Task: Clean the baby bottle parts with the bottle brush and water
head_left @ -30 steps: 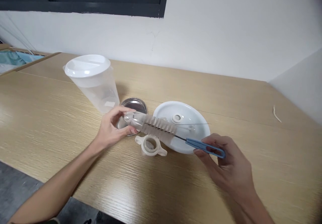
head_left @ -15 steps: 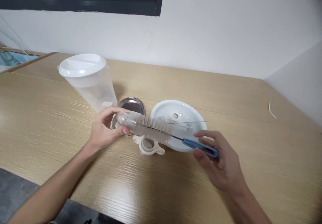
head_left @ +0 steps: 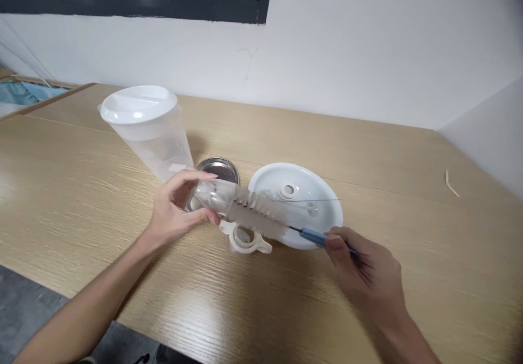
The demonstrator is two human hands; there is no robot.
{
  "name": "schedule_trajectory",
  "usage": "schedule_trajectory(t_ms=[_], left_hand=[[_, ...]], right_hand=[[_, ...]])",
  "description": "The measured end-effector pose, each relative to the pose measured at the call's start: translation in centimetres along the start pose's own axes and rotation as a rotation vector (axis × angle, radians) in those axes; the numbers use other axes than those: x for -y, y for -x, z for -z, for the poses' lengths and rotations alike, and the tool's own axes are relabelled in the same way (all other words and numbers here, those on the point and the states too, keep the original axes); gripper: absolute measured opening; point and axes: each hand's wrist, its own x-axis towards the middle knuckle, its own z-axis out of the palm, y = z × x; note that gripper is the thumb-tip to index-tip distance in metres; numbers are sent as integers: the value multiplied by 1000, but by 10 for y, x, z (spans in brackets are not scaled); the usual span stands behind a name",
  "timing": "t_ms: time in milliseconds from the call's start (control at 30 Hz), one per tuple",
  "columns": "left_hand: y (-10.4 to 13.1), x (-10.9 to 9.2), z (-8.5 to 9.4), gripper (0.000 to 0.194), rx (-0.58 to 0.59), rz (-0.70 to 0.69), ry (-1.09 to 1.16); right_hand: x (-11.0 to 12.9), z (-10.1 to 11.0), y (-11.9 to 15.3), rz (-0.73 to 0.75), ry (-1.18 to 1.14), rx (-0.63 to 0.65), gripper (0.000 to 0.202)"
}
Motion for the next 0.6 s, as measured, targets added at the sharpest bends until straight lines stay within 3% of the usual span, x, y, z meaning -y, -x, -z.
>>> schedule_trajectory(t_ms=[133, 233, 400, 600], left_hand=[[2, 2, 0, 56, -2, 49, 17], [1, 4, 0, 55, -9, 70, 47], [-3, 5, 0, 58, 11, 46, 116], [-5, -1, -3, 61, 57, -4, 152]], right_hand=[[0, -3, 4, -51, -70, -26, 23], [-1, -6, 6, 14, -95, -65, 26], [0, -5, 3, 143, 75, -138, 15], [-1, 0, 0, 142, 154, -119, 32]])
